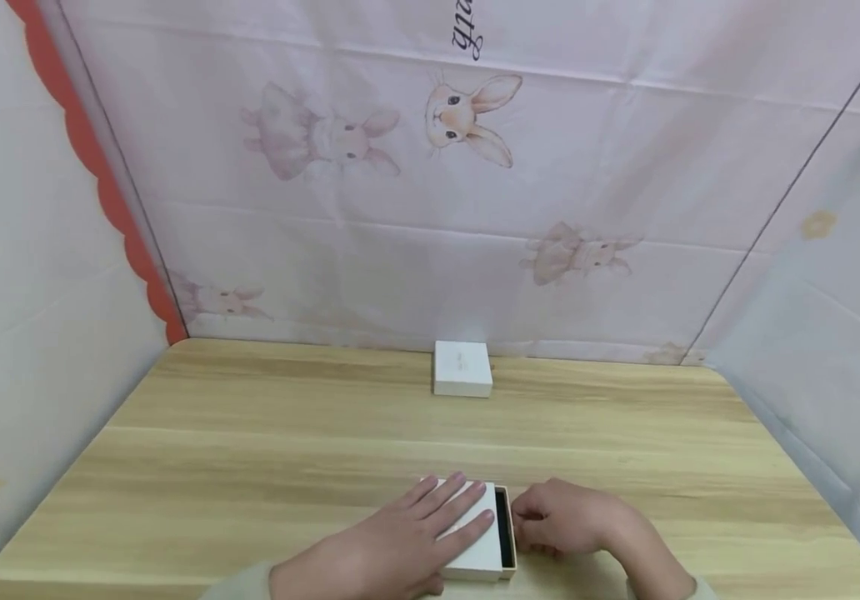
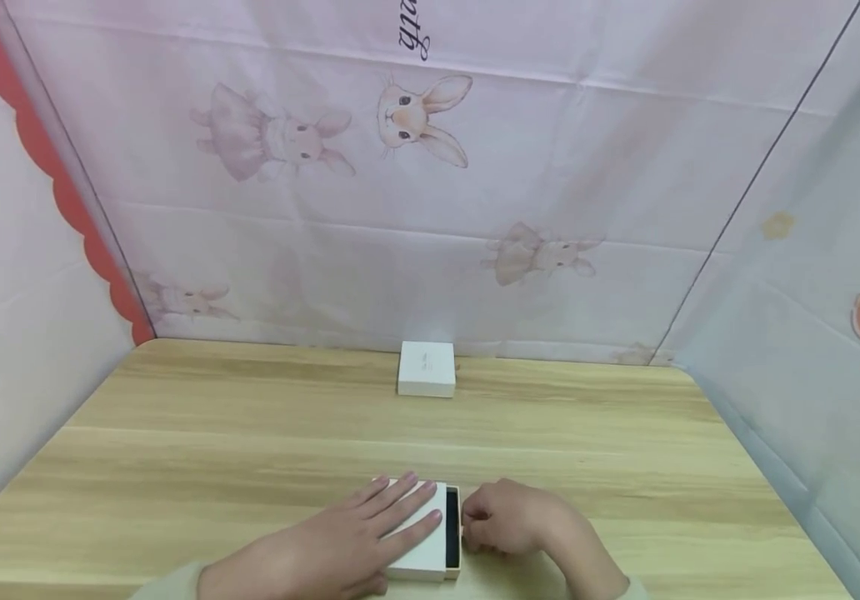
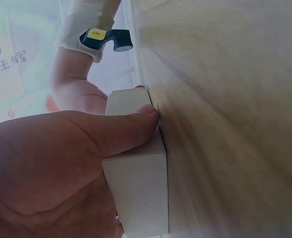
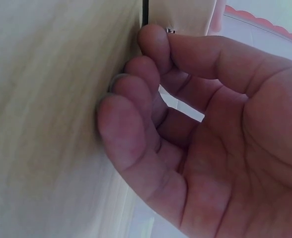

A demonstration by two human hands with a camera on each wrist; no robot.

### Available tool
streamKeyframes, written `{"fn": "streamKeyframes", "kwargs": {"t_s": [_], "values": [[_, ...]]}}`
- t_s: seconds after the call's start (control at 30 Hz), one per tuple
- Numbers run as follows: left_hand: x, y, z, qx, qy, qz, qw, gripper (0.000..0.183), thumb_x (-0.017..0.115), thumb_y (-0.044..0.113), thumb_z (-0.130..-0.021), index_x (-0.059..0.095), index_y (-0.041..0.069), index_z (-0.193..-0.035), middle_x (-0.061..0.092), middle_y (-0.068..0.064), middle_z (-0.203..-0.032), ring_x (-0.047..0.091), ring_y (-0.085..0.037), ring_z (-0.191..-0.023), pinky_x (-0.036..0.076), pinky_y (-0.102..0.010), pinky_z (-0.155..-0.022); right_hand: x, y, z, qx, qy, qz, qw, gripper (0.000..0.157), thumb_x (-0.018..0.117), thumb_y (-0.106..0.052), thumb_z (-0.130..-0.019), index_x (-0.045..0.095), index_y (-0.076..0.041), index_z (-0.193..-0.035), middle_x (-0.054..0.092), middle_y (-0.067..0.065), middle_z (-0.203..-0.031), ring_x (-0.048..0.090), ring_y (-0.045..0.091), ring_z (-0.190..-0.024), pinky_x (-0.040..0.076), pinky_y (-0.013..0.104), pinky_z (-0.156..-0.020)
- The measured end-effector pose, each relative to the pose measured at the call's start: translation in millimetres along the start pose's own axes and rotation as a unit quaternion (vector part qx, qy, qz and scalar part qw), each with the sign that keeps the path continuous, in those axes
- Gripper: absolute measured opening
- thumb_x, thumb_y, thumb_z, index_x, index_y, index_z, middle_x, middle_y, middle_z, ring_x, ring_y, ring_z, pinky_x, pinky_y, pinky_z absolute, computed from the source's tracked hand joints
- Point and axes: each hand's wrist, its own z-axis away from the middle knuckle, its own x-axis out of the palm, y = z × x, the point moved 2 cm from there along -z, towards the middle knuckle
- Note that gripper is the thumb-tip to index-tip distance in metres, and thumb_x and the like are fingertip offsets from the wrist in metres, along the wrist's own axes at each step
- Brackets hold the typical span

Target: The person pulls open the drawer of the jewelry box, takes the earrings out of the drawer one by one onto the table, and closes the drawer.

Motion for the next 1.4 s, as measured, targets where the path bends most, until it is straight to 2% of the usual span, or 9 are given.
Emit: {"fn": "streamKeyframes", "kwargs": {"t_s": [0.5, 0.7, 0.93, 1.4], "values": [[7.3, 1.0, -2.2, 0.004, 0.007, -0.012, 0.9999, 0.085, 0.060, 0.054, -0.094, 0.022, 0.015, -0.160, 0.020, -0.013, -0.165, 0.025, -0.030, -0.151, 0.033, -0.043, -0.118, 1.0, 4.0, 2.5, 0.001, -0.002, -0.013, 1.000, 0.016, 0.061, -0.010, -0.089, 0.064, -0.015, -0.074, 0.056, -0.007, -0.061, 0.052, 0.006, -0.052, 0.045, 0.023, -0.048], [6.6, 0.0, -2.0, 0.003, 0.001, -0.003, 1.0000, 0.084, 0.060, 0.052, -0.095, 0.021, 0.016, -0.160, 0.019, -0.014, -0.166, 0.024, -0.030, -0.151, 0.032, -0.043, -0.119, 0.1, 5.0, 1.6, -0.002, -0.004, -0.014, 1.000, 0.015, 0.062, -0.011, -0.089, 0.064, -0.014, -0.074, 0.056, -0.007, -0.062, 0.054, 0.007, -0.052, 0.046, 0.023, -0.048], [5.5, -2.1, -2.4, 0.002, -0.014, 0.030, 0.9994, 0.085, 0.059, 0.050, -0.096, 0.016, 0.016, -0.161, 0.014, -0.013, -0.167, 0.019, -0.030, -0.152, 0.031, -0.044, -0.119, -1.4, 4.7, 0.3, 0.005, -0.010, -0.017, 1.000, 0.017, 0.060, -0.009, -0.090, 0.065, -0.016, -0.075, 0.058, -0.006, -0.063, 0.054, 0.008, -0.054, 0.048, 0.024, -0.048], [0.8, -3.4, -1.8, 0.001, -0.024, 0.037, 0.9990, 0.084, 0.058, 0.050, -0.097, 0.016, 0.016, -0.161, 0.013, -0.012, -0.167, 0.019, -0.029, -0.153, 0.030, -0.043, -0.120, -3.6, 4.8, 0.1, 0.009, -0.014, -0.020, 1.000, 0.017, 0.059, -0.009, -0.090, 0.066, -0.015, -0.076, 0.059, -0.005, -0.065, 0.055, 0.009, -0.055, 0.047, 0.025, -0.049]]}}
